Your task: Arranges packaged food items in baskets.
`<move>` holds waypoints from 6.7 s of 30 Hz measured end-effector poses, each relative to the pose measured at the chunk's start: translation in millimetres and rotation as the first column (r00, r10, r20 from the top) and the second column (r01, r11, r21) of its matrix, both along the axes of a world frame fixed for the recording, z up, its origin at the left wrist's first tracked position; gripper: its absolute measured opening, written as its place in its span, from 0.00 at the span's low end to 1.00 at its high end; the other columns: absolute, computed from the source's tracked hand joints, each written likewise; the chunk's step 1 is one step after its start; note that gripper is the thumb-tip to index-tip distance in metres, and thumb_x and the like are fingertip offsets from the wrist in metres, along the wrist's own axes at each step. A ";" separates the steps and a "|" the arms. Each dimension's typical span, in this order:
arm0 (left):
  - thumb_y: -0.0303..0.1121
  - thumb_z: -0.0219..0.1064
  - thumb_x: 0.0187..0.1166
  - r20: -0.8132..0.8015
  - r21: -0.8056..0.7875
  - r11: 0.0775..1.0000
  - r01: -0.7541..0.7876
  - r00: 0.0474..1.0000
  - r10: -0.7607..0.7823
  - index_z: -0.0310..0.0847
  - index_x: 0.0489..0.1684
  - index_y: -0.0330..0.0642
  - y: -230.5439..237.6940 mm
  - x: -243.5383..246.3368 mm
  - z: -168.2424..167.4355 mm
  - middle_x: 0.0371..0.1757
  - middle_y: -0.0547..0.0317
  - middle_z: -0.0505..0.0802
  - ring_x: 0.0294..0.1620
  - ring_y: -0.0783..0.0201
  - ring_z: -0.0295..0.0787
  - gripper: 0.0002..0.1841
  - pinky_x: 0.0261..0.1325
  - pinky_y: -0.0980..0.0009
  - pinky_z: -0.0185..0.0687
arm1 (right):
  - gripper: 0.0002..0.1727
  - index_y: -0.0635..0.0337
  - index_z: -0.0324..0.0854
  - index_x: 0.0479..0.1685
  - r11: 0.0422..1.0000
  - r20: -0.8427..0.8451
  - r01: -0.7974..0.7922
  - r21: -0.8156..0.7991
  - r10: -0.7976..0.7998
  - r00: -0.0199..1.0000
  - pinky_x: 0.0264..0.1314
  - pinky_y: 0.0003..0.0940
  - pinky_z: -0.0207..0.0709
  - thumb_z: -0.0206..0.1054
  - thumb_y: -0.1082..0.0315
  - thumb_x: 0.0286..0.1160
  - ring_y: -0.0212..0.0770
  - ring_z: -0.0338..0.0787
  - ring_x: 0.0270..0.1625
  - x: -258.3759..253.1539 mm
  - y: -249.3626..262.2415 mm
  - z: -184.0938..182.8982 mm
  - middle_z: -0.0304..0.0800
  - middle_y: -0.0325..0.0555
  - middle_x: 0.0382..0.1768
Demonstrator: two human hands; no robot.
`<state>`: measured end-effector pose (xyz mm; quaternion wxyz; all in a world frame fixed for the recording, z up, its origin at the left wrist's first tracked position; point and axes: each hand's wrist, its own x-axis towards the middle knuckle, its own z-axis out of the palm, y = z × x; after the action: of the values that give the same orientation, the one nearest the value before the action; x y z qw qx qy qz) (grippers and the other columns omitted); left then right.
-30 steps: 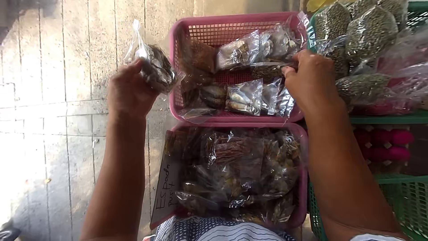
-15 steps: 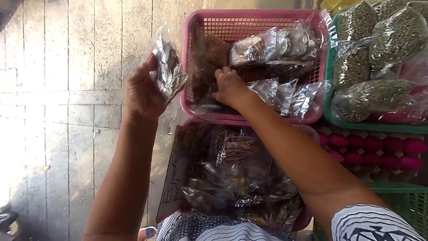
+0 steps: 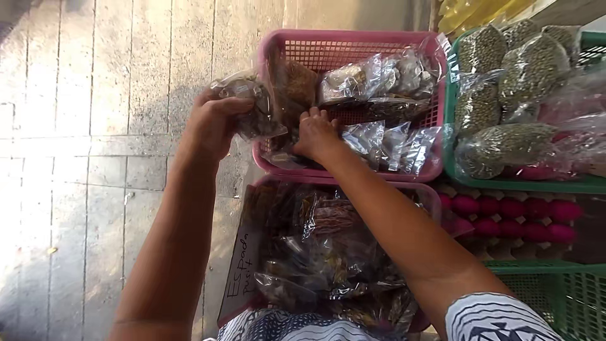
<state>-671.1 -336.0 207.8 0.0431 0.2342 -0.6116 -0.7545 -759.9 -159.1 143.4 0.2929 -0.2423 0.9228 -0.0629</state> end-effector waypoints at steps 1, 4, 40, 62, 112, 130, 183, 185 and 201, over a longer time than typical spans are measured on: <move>0.22 0.68 0.67 0.011 -0.133 0.991 0.021 1.000 -0.020 0.78 0.55 0.41 0.3 -12.8 0.5 0.45 0.58 0.94 0.44 0.65 0.93 0.17 0.47 0.65 0.92 | 0.50 0.72 0.71 0.75 1.000 0.006 0.000 0.000 0.000 1.000 0.69 0.73 0.69 0.86 0.52 0.51 0.67 0.68 0.83 0.4 -0.9 1.1 0.71 0.67 0.77; 0.25 0.74 0.59 0.124 -0.437 0.882 0.177 0.983 -0.135 0.79 0.54 0.38 4.7 -56.4 2.8 0.44 0.56 0.93 0.44 0.65 0.92 0.21 0.49 0.63 0.91 | 0.49 0.72 0.70 0.76 1.000 -0.005 0.004 -0.020 -0.004 1.000 0.70 0.75 0.67 0.84 0.55 0.50 0.68 0.69 0.82 3.7 -1.8 2.4 0.75 0.68 0.74; 0.27 0.69 0.69 -0.191 -0.157 0.975 -0.159 0.973 0.128 0.81 0.47 0.42 -37.8 -31.3 31.9 0.42 0.56 0.95 0.46 0.59 0.95 0.10 0.52 0.57 0.93 | 0.14 0.53 0.91 0.36 0.468 0.149 0.493 -0.734 -0.597 0.788 0.45 0.36 0.83 0.73 0.52 0.76 0.30 0.90 0.38 -72.0 67.1 86.7 0.93 0.36 0.35; 0.23 0.65 0.67 -0.106 -0.176 0.952 -0.249 0.967 0.234 0.87 0.54 0.48 -22.5 125.1 17.5 0.46 0.65 0.96 0.44 0.70 0.94 0.17 0.49 0.70 0.93 | 0.44 0.66 0.71 0.79 0.973 -0.185 -0.106 -0.207 0.068 0.980 0.59 0.66 0.83 0.81 0.77 0.51 0.71 0.78 0.74 -9.1 -11.5 35.1 0.68 0.69 0.79; 0.21 0.68 0.64 -0.123 -0.130 0.923 -0.362 0.930 0.347 0.87 0.51 0.42 -23.3 120.8 3.4 0.45 0.60 0.97 0.44 0.67 0.95 0.16 0.49 0.67 0.94 | 0.38 0.61 0.69 0.73 0.958 -0.237 0.002 -0.287 -0.073 0.969 0.57 0.67 0.78 0.75 0.59 0.59 0.64 0.85 0.65 -46.3 -16.0 93.5 0.81 0.63 0.65; 0.21 0.63 0.66 -0.111 -0.185 0.909 -0.373 0.927 0.358 0.87 0.54 0.46 -18.8 128.0 18.1 0.46 0.64 0.96 0.44 0.69 0.95 0.18 0.49 0.70 0.93 | 0.57 0.65 0.57 0.89 0.994 -0.278 -0.058 -0.097 0.029 0.960 0.54 0.60 0.84 0.79 0.57 0.49 0.65 0.87 0.64 -42.1 -77.4 7.8 0.68 0.69 0.78; 0.29 0.67 0.67 -0.395 0.212 0.905 0.369 0.879 -0.266 0.93 0.44 0.52 0.8 38.3 2.9 0.39 0.67 0.97 0.40 0.75 0.93 0.12 0.44 0.75 0.91 | 0.30 0.56 0.68 0.83 0.536 0.581 0.379 -0.755 0.278 0.765 0.67 0.38 0.83 0.57 0.54 0.85 0.39 0.87 0.68 -36.9 48.4 61.8 0.87 0.43 0.69; 0.25 0.64 0.66 -0.300 0.173 0.892 0.417 0.885 -0.355 0.91 0.46 0.49 16.5 21.7 10.3 0.42 0.64 0.97 0.42 0.73 0.94 0.14 0.46 0.72 0.92 | 0.31 0.62 0.69 0.81 0.531 0.505 0.271 -0.803 0.366 0.781 0.66 0.31 0.86 0.67 0.69 0.75 0.35 0.90 0.62 -36.2 61.6 67.5 0.88 0.46 0.64; 0.34 0.72 0.73 0.058 -0.778 0.585 0.228 0.954 -0.294 0.80 0.37 0.34 98.6 -38.1 -4.9 0.32 0.51 0.86 0.34 0.57 0.84 0.11 0.39 0.57 0.80 | 0.19 0.56 0.77 0.54 0.463 0.134 0.520 -0.718 -0.641 0.756 0.41 0.28 0.89 0.76 0.61 0.67 0.25 0.90 0.40 -27.3 169.5 104.5 0.87 0.35 0.42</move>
<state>-709.2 -237.4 202.9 0.0522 0.0712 -0.9019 -0.4228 -787.1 10.4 247.9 0.0618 -0.0114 0.8667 -0.4949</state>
